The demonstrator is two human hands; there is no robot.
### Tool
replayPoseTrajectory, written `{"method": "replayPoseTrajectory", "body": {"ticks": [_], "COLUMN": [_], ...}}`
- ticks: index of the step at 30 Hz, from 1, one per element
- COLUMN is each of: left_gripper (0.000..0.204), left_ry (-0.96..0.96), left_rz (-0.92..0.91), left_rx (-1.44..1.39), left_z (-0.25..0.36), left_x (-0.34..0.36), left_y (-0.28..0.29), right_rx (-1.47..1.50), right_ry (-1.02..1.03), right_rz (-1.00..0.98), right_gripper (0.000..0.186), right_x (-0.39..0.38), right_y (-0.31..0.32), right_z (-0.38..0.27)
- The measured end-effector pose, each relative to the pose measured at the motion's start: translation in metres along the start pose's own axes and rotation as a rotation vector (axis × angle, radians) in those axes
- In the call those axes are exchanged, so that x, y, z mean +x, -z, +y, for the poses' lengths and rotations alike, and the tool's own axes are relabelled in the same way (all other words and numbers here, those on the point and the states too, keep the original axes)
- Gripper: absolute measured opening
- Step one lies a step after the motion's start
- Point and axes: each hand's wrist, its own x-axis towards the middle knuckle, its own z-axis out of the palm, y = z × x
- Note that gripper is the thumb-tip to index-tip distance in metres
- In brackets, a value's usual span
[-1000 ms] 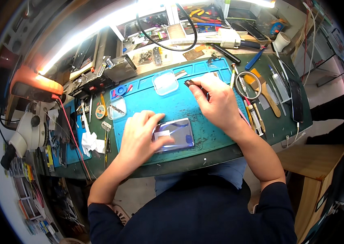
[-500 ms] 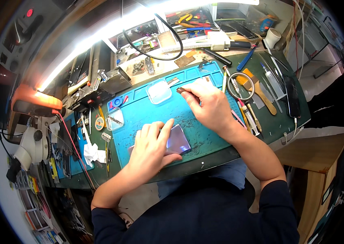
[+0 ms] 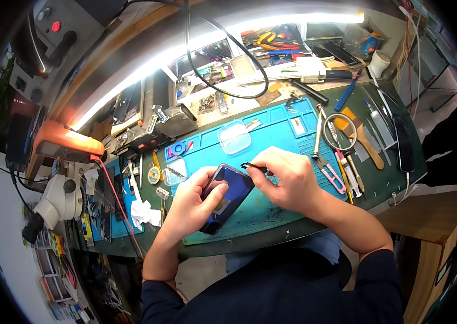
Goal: The person handles a small circular component and a smartphone in a workshop. They apply a liquid substance to the phone's edge and use a metal tool to pry open the device's back cover. The person then removes the back cover and manipulates internal components.
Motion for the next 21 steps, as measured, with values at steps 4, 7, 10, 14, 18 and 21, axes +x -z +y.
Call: {"method": "replayPoseTrajectory", "body": {"ticks": [4, 7, 10, 14, 18, 21], "left_gripper": [0.030, 0.032, 0.041, 0.076, 0.100, 0.104], "left_ry": [0.069, 0.055, 0.101, 0.303, 0.319, 0.338], "left_rz": [-0.042, -0.054, -0.142, -0.245, -0.325, -0.314], "left_rx": [0.010, -0.160, -0.325, -0.555, -0.708, -0.726], "left_z": [0.002, 0.001, -0.001, -0.007, -0.019, -0.026], "left_x": [-0.001, 0.000, 0.005, 0.013, 0.020, 0.024], "left_y": [0.003, 0.006, 0.019, 0.038, 0.040, 0.040], "right_rx": [0.009, 0.031, 0.185, 0.129, -0.073, -0.093], "right_ry": [0.010, -0.063, -0.238, -0.217, 0.071, 0.182], "right_rz": [-0.024, -0.032, -0.048, -0.106, -0.164, -0.318], "right_gripper": [0.006, 0.007, 0.008, 0.007, 0.010, 0.013], "right_x": [-0.002, -0.004, -0.005, -0.003, 0.001, 0.007], "right_y": [-0.003, -0.005, -0.007, -0.010, -0.013, -0.019], "right_z": [-0.001, -0.001, -0.002, -0.002, -0.003, -0.003]}}
